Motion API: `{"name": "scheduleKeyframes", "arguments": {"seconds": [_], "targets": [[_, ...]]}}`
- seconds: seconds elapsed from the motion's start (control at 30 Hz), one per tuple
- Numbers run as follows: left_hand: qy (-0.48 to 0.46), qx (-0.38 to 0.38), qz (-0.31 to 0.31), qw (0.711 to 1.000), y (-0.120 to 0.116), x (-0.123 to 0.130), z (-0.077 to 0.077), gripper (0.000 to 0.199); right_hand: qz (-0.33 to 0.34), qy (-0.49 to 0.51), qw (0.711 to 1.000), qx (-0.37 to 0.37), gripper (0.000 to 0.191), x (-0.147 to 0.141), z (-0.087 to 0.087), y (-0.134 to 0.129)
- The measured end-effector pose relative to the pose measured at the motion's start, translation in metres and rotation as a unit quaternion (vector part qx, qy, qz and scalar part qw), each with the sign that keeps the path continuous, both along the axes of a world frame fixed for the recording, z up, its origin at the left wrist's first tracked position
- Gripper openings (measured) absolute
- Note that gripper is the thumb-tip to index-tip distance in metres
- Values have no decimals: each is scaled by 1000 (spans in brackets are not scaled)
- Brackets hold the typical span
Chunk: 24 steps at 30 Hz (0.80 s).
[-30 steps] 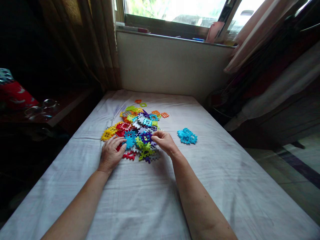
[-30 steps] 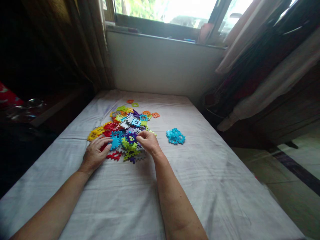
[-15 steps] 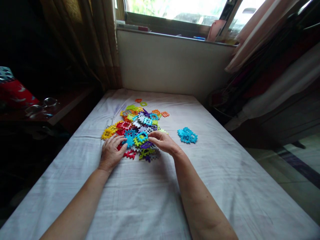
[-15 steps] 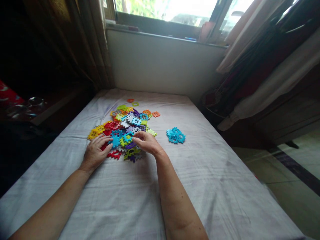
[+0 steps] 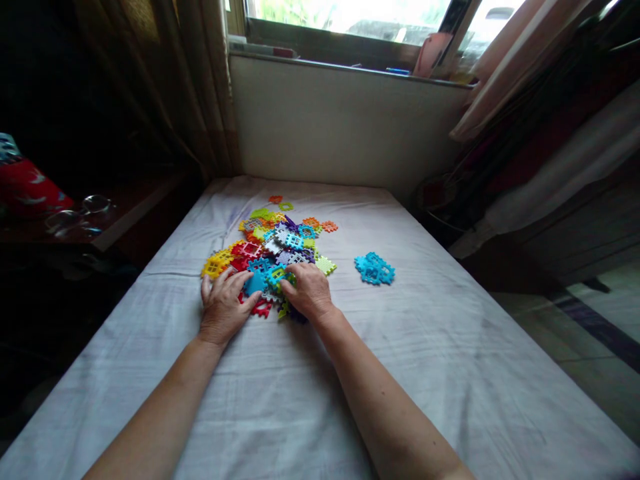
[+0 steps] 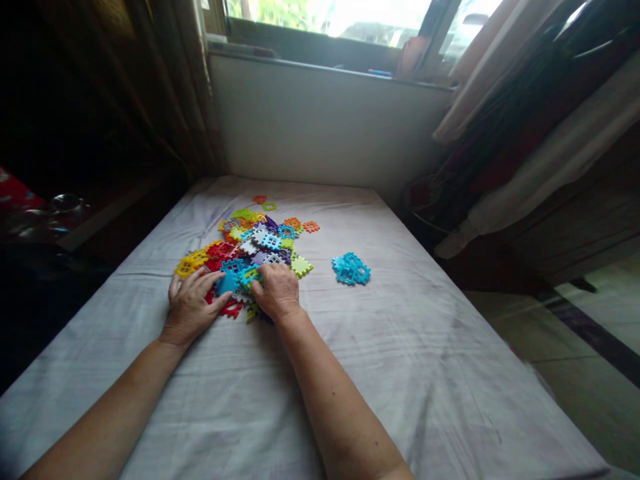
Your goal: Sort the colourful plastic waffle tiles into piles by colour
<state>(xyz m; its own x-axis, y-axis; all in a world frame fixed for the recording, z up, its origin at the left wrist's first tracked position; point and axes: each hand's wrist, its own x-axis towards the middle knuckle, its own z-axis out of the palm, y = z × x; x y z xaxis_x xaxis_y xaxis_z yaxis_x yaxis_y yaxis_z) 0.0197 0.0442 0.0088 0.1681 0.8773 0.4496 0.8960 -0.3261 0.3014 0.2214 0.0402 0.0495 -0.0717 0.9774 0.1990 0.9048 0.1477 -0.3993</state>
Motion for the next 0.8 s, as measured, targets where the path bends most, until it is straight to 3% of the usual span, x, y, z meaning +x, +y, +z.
{"name": "scheduleKeyframes", "arguments": {"seconds": [0.2,0.4,0.57,0.7,0.8], "targets": [[5,13,-4,1000,-1,0,0,41,9,-9,1000,13,43,0,0,-2],[5,22,-9,1000,-2,2,1,40,16,-22,1000,12,27,-11,-2,-2],[3,23,-6,1000,-2,2,2,37,-13,47,998,30,26,-4,5,1],[-4,30,-10,999,-2,1,3,38,-58,65,996,21,24,24,13,8],[-13,44,-12,999,-2,-1,3,40,-158,39,986,37,28,69,16,11]]}}
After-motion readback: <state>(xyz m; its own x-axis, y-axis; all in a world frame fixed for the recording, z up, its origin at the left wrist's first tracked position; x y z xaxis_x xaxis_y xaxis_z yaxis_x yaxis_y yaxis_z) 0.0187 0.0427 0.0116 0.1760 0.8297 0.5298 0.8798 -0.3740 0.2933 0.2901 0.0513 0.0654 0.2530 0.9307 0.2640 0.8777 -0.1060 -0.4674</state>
